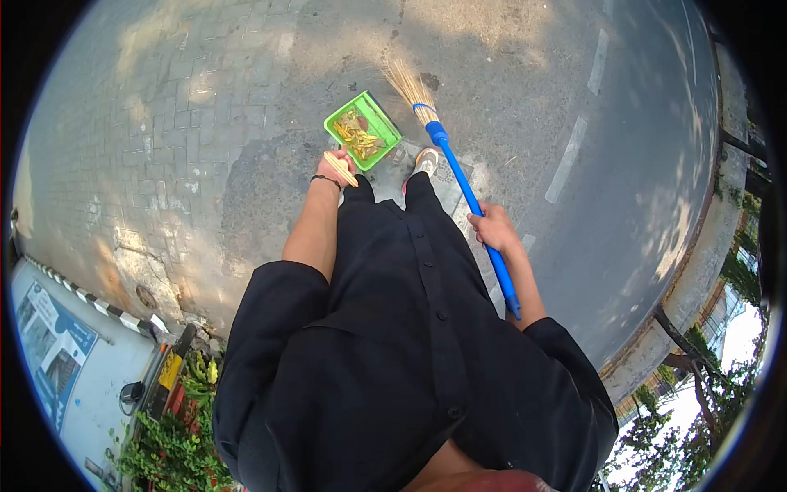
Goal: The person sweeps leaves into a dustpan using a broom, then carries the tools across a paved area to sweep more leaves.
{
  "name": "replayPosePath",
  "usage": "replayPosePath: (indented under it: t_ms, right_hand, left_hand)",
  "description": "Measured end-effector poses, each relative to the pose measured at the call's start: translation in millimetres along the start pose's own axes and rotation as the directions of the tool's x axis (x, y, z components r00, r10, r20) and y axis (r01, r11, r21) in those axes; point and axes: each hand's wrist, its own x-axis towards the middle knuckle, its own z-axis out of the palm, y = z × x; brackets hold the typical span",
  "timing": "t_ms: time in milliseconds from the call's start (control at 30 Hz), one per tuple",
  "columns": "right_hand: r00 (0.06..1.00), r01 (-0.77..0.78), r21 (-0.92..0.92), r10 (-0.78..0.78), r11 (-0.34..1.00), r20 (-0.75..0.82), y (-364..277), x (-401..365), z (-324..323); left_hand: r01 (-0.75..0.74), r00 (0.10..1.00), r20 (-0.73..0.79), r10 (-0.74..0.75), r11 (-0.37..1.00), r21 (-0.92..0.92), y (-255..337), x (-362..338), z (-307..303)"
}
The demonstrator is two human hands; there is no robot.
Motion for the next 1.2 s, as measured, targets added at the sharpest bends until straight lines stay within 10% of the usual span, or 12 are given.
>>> replayPosePath:
  t_ms: [400,767,967,1200]
  right_hand:
    - [0.994,-0.024,0.051,0.019,0.998,0.105,-35,17,39]
    - [0.991,0.113,0.411,-0.071,0.905,-0.115,-82,12,10]
    - [0.998,0.057,0.693,-0.037,0.719,-0.043,-98,62,11]
    - [0.997,0.024,0.566,0.024,0.824,-0.076,-150,125,-17]
  left_hand:
    - [-0.013,0.992,-0.112,0.056,0.934,0.357,7,-29,-12]
    - [0.167,0.98,0.071,-0.184,0.966,0.196,78,-58,15]
    - [0.003,0.992,0.12,-0.025,0.984,0.179,110,-104,45]
    - [0.006,0.99,0.14,-0.014,0.998,0.061,165,-85,112]
